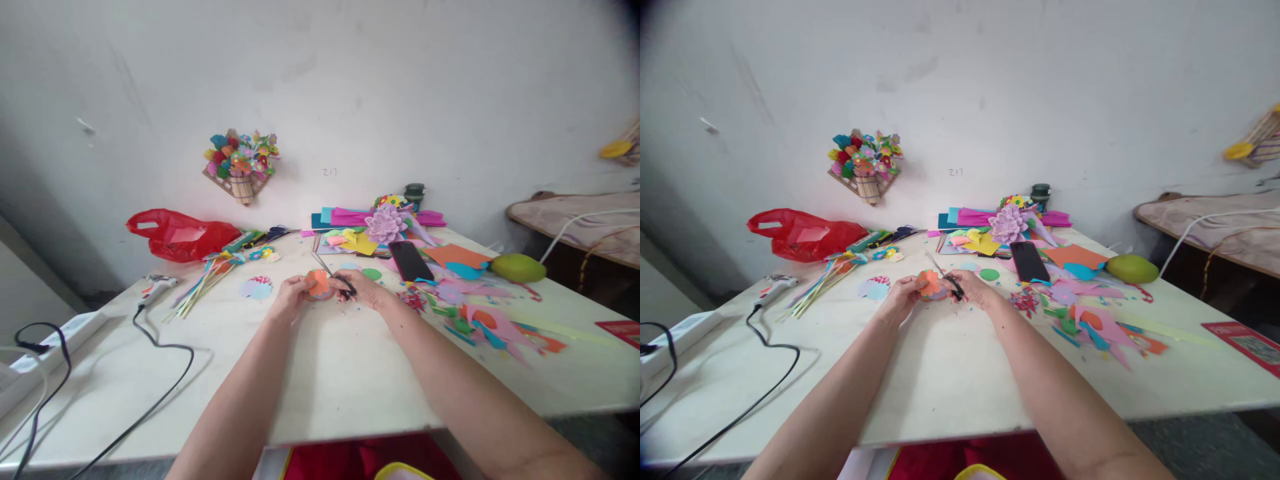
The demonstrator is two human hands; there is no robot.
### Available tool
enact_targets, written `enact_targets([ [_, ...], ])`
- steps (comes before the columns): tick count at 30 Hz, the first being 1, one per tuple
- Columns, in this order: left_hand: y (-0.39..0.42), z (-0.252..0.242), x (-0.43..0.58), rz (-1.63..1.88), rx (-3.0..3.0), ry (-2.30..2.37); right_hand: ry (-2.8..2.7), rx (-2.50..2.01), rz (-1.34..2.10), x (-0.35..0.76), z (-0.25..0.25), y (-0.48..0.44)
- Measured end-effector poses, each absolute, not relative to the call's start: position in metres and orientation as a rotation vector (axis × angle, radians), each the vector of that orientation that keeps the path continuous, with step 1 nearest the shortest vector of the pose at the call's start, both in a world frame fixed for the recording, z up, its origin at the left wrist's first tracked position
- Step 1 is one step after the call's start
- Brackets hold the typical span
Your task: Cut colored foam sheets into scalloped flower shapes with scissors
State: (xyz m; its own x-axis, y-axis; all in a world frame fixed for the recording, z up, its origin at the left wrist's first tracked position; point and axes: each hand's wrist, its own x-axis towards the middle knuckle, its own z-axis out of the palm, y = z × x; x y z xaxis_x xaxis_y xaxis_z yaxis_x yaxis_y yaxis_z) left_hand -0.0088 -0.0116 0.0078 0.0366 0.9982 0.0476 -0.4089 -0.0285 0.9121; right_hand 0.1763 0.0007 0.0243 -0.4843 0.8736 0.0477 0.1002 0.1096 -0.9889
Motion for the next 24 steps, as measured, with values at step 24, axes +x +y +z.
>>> enact_targets([
  [24, -0.015, 0.0135, -0.0059, 1.373, 0.865, 0.844, -1.957, -0.901, 1.422, 0.1858, 0.0239, 0.0026],
])
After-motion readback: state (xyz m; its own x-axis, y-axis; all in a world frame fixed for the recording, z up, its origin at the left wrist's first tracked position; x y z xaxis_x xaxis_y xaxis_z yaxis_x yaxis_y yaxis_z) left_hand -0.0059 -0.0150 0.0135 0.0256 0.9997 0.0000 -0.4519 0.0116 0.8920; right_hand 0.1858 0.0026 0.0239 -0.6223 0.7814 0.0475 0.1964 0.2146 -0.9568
